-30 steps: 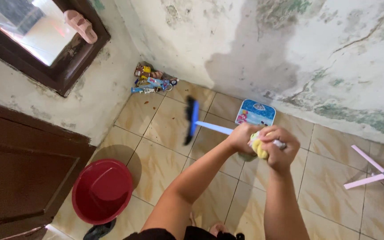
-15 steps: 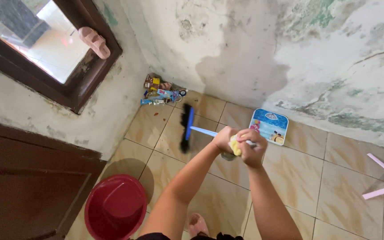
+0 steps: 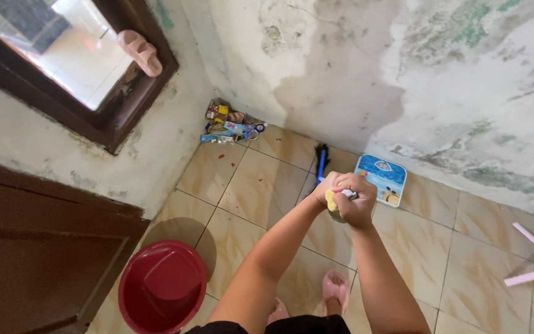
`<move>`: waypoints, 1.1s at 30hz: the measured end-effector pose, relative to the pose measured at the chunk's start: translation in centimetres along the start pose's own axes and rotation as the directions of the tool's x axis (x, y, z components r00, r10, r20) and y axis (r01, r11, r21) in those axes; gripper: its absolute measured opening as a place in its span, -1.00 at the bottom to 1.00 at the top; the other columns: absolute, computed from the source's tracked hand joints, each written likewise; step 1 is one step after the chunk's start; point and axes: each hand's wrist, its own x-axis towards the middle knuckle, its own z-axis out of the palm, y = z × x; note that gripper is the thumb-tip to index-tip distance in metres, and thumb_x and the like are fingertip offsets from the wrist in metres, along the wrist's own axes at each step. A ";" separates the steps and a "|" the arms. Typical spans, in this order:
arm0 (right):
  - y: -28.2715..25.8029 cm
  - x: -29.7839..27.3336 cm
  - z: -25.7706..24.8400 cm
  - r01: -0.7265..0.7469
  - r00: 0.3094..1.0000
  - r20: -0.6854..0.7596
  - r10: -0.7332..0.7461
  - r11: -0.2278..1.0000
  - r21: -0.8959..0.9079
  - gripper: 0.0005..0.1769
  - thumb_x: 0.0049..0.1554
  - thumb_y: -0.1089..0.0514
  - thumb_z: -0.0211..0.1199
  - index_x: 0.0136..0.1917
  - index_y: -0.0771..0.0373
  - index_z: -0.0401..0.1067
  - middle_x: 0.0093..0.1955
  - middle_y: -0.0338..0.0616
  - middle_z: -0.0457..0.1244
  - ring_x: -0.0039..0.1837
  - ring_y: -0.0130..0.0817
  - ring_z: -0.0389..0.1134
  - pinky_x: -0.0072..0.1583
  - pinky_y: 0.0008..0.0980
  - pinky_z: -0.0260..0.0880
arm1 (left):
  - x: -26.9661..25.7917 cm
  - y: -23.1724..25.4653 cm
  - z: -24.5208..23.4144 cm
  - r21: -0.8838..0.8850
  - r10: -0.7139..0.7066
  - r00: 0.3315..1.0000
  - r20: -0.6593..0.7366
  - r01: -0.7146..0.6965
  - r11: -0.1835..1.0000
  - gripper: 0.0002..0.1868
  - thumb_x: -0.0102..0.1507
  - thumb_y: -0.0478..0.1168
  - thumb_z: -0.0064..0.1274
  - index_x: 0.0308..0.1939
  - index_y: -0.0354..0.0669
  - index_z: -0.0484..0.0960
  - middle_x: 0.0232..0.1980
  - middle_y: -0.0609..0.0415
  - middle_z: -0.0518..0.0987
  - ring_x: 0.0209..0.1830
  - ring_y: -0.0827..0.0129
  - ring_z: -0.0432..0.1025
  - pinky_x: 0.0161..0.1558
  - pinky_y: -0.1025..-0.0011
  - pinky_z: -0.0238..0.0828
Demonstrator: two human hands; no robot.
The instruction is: Sweeping the tiled floor of a house using a broom.
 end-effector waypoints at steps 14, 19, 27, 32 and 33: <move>-1.8 17.2 9.0 -0.505 0.721 0.693 -0.003 0.682 0.529 -0.70 -0.27 0.29 0.21 -0.21 0.44 0.48 -0.22 0.07 0.35 -0.21 -0.18 0.41 -0.12 -0.27 0.48 | -1.4 18.4 -19.7 -0.078 -0.192 0.569 -0.800 0.218 0.973 -0.59 0.03 -0.03 0.33 -0.16 -0.18 0.66 -0.29 -0.05 0.66 -0.28 0.35 0.60 -0.17 0.36 0.52; 5.5 13.6 14.2 -0.580 0.569 0.822 0.012 0.714 0.391 -0.76 -0.20 0.27 0.20 -0.22 0.40 0.50 -0.21 -0.03 0.37 -0.14 -0.29 0.40 0.08 -0.38 0.41 | -4.8 10.8 -17.3 -0.016 -0.157 0.332 -0.930 0.390 0.921 -0.63 0.04 -0.06 0.32 -0.17 -0.16 0.69 -0.28 -0.06 0.67 -0.26 0.25 0.61 -0.19 0.34 0.52; 5.8 15.3 15.6 -0.287 0.549 0.829 -0.102 0.909 0.302 -0.97 -0.14 0.34 0.24 -0.34 0.35 0.45 -0.32 -0.16 0.33 -0.23 -0.41 0.35 -0.12 -0.46 0.35 | -3.9 5.6 -18.9 0.086 -0.018 0.284 -0.959 0.350 0.933 -0.78 0.14 -0.11 0.23 -0.26 -0.15 0.62 -0.29 -0.07 0.62 -0.27 0.13 0.59 -0.18 0.34 0.49; 3.4 16.3 17.9 -0.262 0.652 0.727 -0.215 0.836 0.482 -0.98 -0.13 0.37 0.20 -0.34 0.38 0.40 -0.28 -0.10 0.33 -0.19 -0.38 0.38 -0.06 -0.45 0.39 | -4.6 8.2 -23.7 0.142 0.012 0.468 -0.884 0.244 0.959 -0.73 0.12 -0.08 0.21 -0.19 -0.13 0.63 -0.21 -0.06 0.64 -0.18 0.11 0.59 -0.11 0.34 0.51; 3.8 16.4 19.1 -0.263 0.643 0.731 -0.227 0.832 0.489 -0.98 -0.13 0.37 0.20 -0.34 0.38 0.40 -0.28 -0.10 0.33 -0.19 -0.38 0.38 -0.06 -0.45 0.39 | -5.3 7.8 -24.9 0.148 0.018 0.456 -0.890 0.250 0.957 -0.73 0.12 -0.08 0.21 -0.19 -0.13 0.63 -0.21 -0.06 0.64 -0.18 0.11 0.59 -0.11 0.34 0.51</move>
